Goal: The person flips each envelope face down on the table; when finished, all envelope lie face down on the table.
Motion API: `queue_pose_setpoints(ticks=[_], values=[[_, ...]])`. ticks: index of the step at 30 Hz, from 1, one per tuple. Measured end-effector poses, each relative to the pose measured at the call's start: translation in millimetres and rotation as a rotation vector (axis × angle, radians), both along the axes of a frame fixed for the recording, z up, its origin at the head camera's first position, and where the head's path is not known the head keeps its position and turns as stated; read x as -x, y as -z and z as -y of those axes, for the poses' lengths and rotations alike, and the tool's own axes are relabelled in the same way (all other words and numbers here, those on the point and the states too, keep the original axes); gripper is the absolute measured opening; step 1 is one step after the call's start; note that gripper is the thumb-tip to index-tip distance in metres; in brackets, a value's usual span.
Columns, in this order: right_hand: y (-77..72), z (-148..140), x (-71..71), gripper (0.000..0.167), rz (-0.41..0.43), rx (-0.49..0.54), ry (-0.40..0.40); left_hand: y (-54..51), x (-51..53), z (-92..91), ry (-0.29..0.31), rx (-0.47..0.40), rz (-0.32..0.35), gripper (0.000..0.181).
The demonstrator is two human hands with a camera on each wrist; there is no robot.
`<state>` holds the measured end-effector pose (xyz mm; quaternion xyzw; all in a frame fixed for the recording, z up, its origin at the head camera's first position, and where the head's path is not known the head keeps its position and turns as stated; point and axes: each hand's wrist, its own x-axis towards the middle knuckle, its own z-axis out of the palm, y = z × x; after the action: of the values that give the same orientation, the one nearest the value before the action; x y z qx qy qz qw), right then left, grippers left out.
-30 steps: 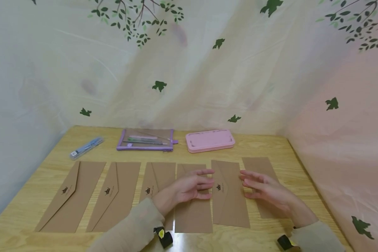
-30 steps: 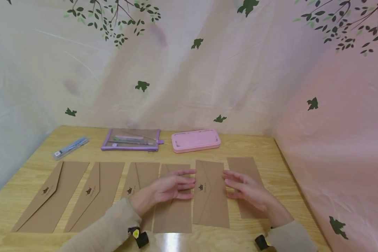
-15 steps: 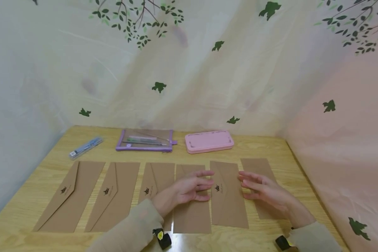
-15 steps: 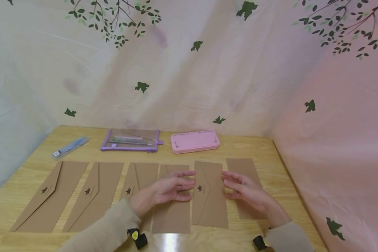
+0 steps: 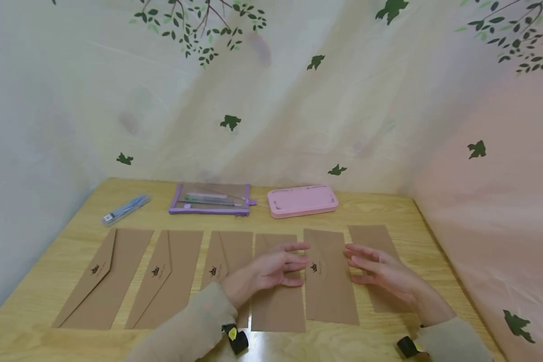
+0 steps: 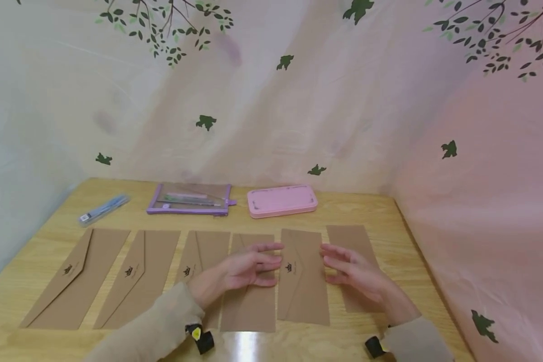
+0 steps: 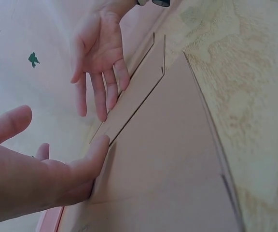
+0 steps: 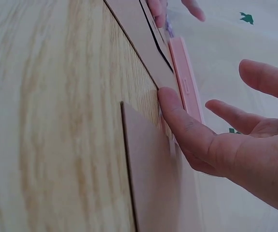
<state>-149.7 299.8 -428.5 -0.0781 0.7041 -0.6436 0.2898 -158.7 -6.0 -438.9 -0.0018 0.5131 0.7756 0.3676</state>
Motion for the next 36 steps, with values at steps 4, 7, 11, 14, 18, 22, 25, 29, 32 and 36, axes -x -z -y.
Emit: queue_pose_setpoints(ticks=[4,7,11,14,18,22,25,29,32,36], values=[[-3.0,1,-0.7,0.069,0.012,0.001,0.005,-4.7,0.5,-0.7,0.019,0.016,-0.006,0.056],[-4.6,1,-0.7,0.07,0.009,0.004,-0.002,-8.1,0.1,-1.7,0.026,0.021,-0.012,0.058],[-4.6,1,0.4,0.069,0.005,0.012,-0.016,-9.0,-1.0,-3.6,0.008,0.005,-0.008,0.069],[-4.3,1,0.6,0.069,0.004,0.021,-0.014,-8.6,-1.1,-5.4,-0.022,-0.011,0.006,0.079],[-3.2,2,-0.6,0.07,0.009,0.035,-0.001,-7.7,-0.2,-7.3,-0.055,-0.038,0.034,0.08],[-2.4,4,-2.6,0.07,0.018,0.044,0.007,-5.9,0.0,-9.0,-0.062,-0.065,0.049,0.072],[-2.6,6,-3.3,0.07,0.021,0.05,0.002,-4.5,-0.8,-9.9,-0.058,-0.074,0.051,0.068],[-2.9,7,-3.6,0.07,0.023,0.054,-0.004,-5.4,-3.1,-10.5,-0.048,-0.075,0.056,0.07],[-3.0,8,-3.5,0.069,0.03,0.055,-0.008,-7.2,-5.2,-10.7,-0.04,-0.072,0.063,0.072],[-2.9,10,-2.5,0.069,0.038,0.059,-0.017,-7.8,-7.2,-10.5,-0.027,-0.072,0.063,0.072]])
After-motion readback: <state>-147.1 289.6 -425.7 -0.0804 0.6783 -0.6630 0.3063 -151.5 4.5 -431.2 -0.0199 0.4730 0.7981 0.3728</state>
